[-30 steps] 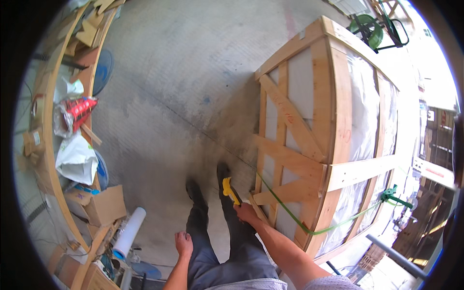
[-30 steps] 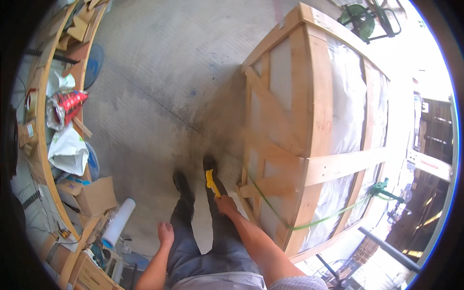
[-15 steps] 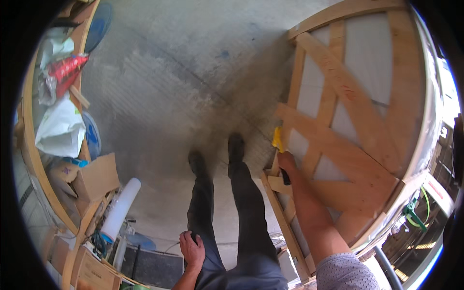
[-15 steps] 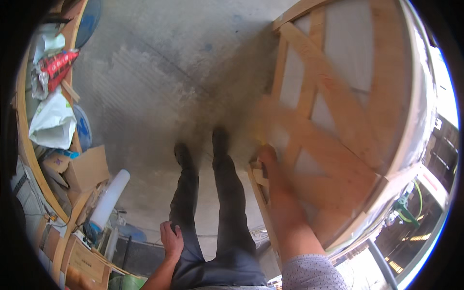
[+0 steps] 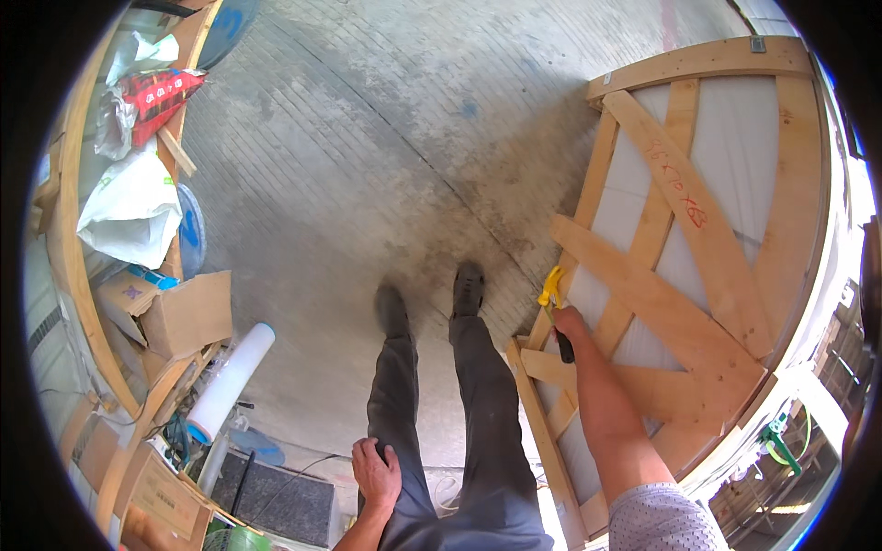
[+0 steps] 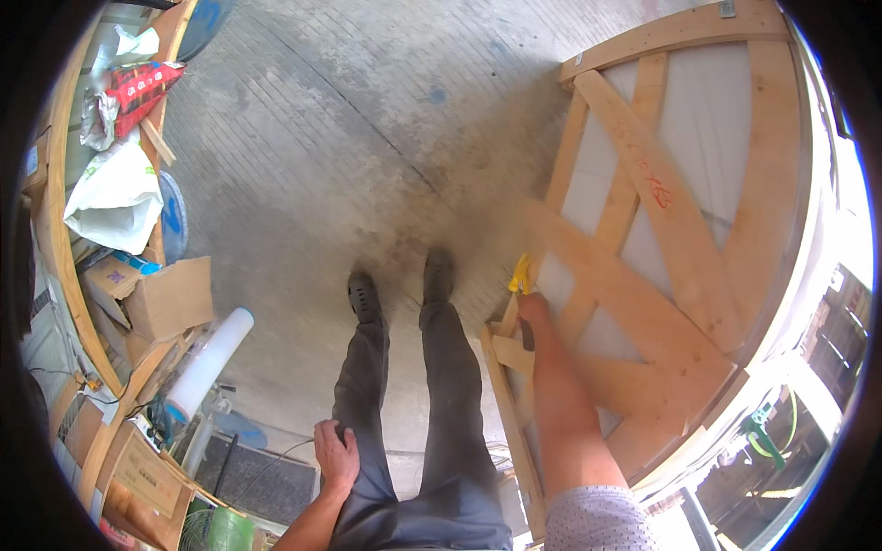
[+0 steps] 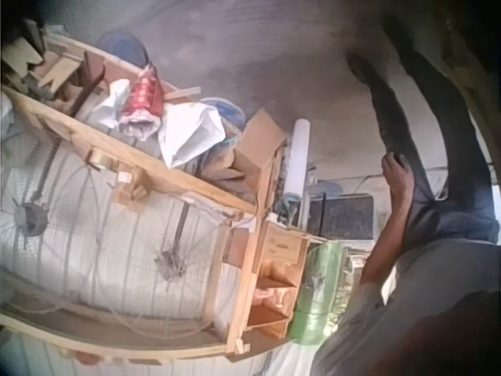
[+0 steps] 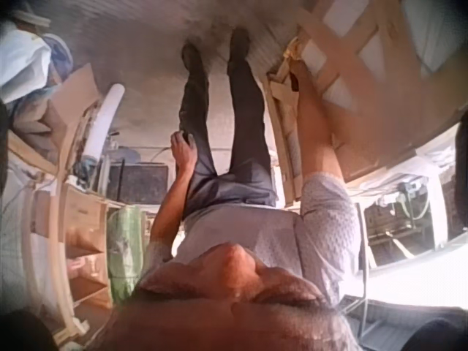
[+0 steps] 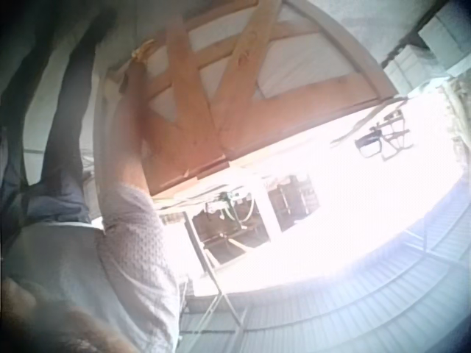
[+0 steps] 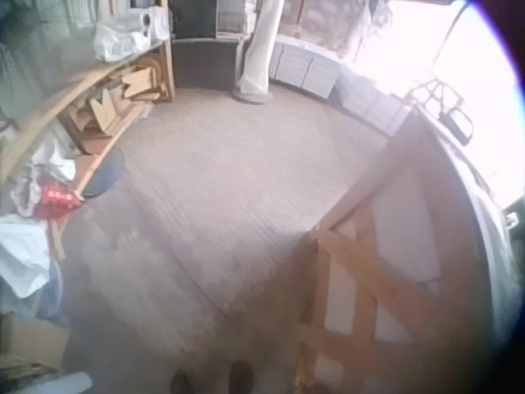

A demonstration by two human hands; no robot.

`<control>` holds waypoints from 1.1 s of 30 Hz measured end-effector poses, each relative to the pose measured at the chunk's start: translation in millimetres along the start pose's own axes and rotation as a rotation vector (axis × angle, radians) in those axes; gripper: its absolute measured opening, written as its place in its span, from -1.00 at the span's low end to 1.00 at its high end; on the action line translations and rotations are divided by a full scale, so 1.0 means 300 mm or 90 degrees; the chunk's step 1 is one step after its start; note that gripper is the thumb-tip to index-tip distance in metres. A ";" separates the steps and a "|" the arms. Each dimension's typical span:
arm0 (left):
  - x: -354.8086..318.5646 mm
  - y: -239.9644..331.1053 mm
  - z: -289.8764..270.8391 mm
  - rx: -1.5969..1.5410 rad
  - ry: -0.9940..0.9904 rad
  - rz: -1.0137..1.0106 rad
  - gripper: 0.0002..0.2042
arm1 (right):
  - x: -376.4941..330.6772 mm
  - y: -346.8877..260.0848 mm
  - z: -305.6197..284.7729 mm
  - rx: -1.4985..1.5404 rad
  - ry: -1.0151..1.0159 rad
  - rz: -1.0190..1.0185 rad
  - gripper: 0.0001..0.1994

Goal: The person secures a wooden crate with green plastic strapping. They measure and cut the strap, then use a tensioning tool to tighten it around the crate. The person also retrieves a hammer and a box cutter from a nearby shelf during the process.

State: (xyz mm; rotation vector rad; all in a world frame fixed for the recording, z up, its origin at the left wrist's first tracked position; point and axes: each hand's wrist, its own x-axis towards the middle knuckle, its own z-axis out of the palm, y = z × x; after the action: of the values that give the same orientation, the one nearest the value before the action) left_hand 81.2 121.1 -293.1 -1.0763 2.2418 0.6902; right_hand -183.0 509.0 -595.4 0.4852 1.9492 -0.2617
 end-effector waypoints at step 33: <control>0.008 0.286 -0.540 0.231 -0.194 0.511 -0.73 | -1.994 0.366 0.530 0.317 0.072 0.081 -0.74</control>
State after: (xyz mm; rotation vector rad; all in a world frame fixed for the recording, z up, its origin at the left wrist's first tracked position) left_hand -31.1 61.2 -161.0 0.1342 2.3548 0.6491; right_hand 209.9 415.6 -113.8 0.9617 1.9477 -0.6565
